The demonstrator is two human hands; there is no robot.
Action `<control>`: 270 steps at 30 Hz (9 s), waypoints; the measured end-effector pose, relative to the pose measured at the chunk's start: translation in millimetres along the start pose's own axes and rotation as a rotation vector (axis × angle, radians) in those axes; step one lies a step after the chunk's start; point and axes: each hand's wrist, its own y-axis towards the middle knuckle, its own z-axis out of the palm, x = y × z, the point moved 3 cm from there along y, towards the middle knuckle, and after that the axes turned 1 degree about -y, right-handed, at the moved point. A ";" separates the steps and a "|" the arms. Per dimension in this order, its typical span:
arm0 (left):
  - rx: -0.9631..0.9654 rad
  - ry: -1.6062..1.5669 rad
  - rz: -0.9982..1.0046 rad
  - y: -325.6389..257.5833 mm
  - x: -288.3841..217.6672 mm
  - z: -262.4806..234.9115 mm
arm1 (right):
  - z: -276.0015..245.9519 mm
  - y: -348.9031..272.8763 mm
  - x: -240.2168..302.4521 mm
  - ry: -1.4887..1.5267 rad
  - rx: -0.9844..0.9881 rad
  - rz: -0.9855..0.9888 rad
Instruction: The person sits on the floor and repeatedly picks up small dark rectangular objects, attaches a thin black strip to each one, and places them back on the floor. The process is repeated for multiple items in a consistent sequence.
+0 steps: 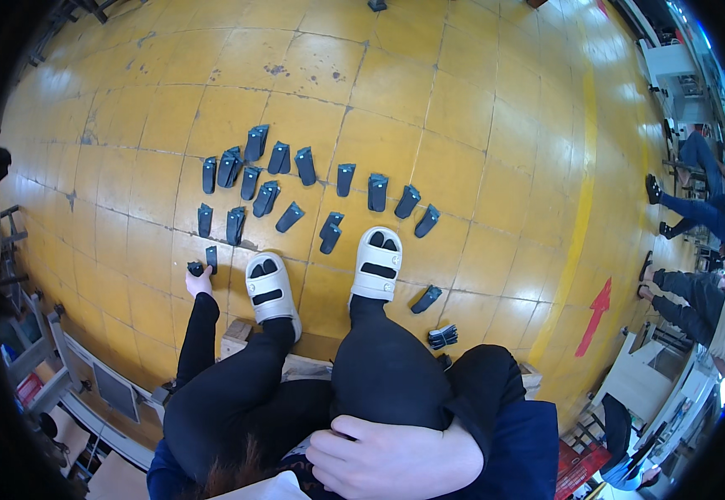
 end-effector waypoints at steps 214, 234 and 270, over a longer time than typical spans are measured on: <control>1.591 -1.133 -0.578 -202.8 -239.8 -59.0 | 78.2 34.6 -285.1 0.402 -0.753 0.429; 1.551 -1.119 -0.591 -202.7 -240.0 -61.1 | 73.0 30.5 -286.5 0.537 -0.719 0.574; 1.239 -0.714 0.025 -183.5 -240.8 -61.2 | 87.7 25.5 -299.5 0.783 -0.783 0.713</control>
